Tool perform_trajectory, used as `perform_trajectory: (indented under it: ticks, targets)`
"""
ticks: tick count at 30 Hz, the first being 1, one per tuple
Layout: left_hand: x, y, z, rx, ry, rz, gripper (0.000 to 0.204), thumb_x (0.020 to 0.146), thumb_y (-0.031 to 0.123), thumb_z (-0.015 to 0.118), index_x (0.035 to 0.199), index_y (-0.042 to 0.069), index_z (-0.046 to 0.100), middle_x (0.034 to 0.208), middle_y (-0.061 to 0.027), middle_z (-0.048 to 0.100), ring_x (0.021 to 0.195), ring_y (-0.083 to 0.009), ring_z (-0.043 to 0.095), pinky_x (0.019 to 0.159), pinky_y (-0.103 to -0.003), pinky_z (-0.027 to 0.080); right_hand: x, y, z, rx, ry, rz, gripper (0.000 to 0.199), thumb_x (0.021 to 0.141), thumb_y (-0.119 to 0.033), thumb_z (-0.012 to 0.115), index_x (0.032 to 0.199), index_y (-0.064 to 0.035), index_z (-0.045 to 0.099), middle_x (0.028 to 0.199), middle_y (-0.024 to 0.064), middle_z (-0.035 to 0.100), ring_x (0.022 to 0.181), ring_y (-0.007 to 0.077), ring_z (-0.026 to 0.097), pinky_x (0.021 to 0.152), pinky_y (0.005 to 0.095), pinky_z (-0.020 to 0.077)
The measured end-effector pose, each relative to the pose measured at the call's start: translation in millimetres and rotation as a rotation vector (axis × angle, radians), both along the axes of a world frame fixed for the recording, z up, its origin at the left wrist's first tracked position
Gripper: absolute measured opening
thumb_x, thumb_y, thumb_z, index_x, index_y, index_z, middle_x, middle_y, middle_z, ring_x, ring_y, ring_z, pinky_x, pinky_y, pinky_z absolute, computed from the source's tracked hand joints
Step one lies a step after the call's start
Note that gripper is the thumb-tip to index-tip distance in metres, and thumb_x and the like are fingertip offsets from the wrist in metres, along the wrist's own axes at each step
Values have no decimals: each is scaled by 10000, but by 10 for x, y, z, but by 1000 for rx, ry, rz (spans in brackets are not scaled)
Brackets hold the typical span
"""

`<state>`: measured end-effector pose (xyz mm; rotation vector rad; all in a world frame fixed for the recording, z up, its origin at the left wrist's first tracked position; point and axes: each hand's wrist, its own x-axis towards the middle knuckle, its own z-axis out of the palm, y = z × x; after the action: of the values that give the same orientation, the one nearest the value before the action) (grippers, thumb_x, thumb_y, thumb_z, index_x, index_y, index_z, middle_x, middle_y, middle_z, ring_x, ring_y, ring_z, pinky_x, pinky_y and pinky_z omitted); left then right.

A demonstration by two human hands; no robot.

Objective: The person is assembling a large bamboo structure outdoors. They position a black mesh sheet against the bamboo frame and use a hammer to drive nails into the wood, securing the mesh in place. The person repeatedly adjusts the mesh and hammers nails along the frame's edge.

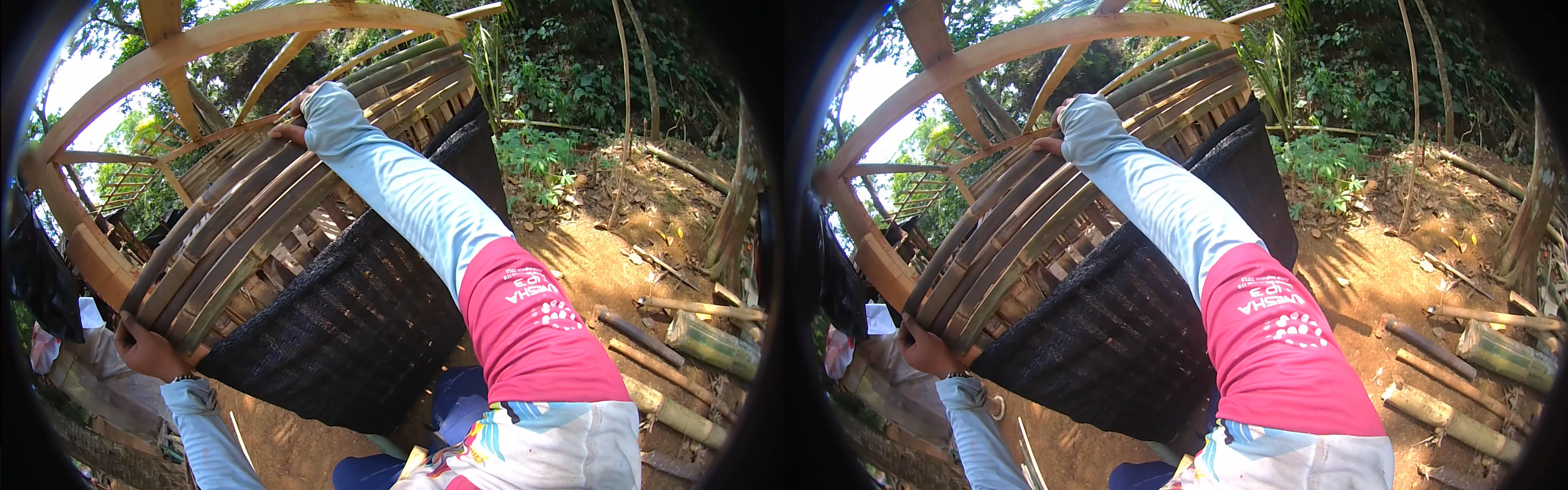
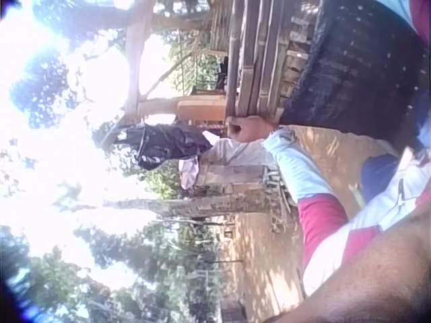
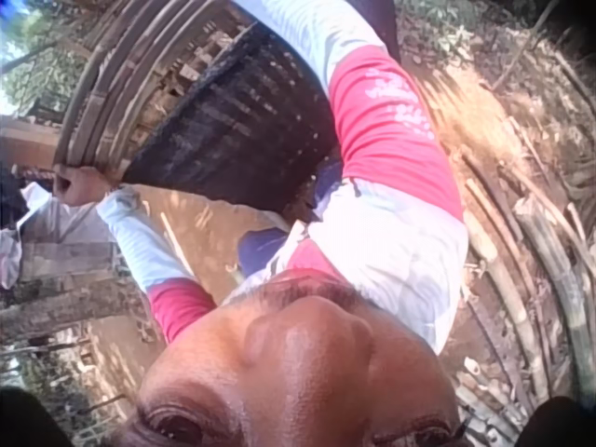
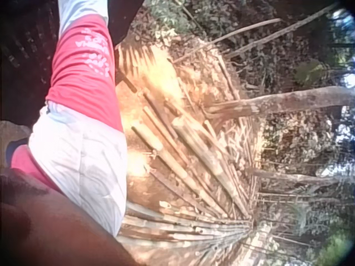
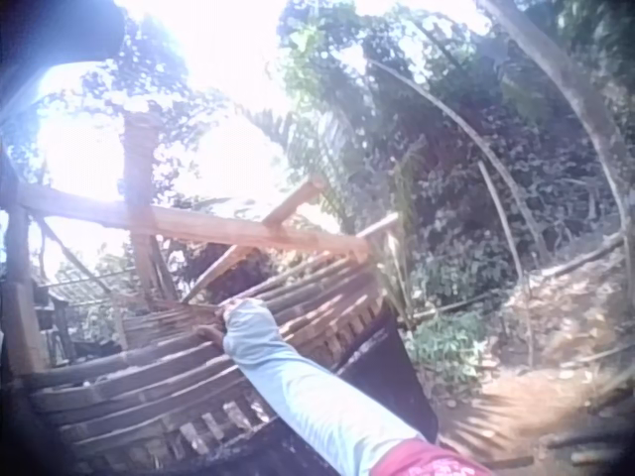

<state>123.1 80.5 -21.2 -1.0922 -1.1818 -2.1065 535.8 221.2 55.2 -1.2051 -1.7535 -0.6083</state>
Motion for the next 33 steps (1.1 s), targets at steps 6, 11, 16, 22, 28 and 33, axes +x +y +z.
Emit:
perform_trajectory:
  ticks: [6,11,16,22,28,33]
  targets:
    - [-2,-37,19,-13,-20,-34,376,954,298,639,1026,-71,634,962,-145,686,841,-203,653,774,-313,517,0,62,25,-14,-21,6,776,735,-801,562,1053,-116,742,1058,121,702,1030,299,627,971,353,470]
    - [20,-48,31,-27,-50,-42,391,949,306,645,1030,-77,630,991,-155,683,865,-212,656,787,-316,518,-2,126,64,-102,-48,-11,790,738,-802,556,1081,-113,734,1081,121,698,1039,302,625,980,346,469]
    - [-14,4,10,-22,-54,-46,402,945,312,650,1032,-81,628,999,-157,682,882,-216,656,799,-317,514,21,103,88,-148,-46,-4,799,741,-799,557,1099,-104,725,1097,125,694,1046,305,625,985,337,468]
    - [-23,-34,36,-16,-40,-47,393,944,304,653,1023,-81,622,992,-154,680,880,-209,652,805,-315,512,-40,167,64,-45,-36,13,779,745,-783,578,1090,-101,727,1061,140,696,1004,310,634,951,349,483]
    - [-28,-16,9,97,-17,-73,306,904,255,711,873,-41,641,828,-95,668,719,-139,581,677,-294,474,-108,188,-182,350,144,182,499,719,-523,801,780,-36,713,767,145,678,733,280,647,698,365,505]
    - [26,1,29,170,-64,-191,229,871,198,735,831,-16,660,756,-44,637,694,-106,545,664,-271,446,19,263,-135,376,128,175,444,757,-455,802,788,-28,685,773,110,672,692,235,625,671,339,494]
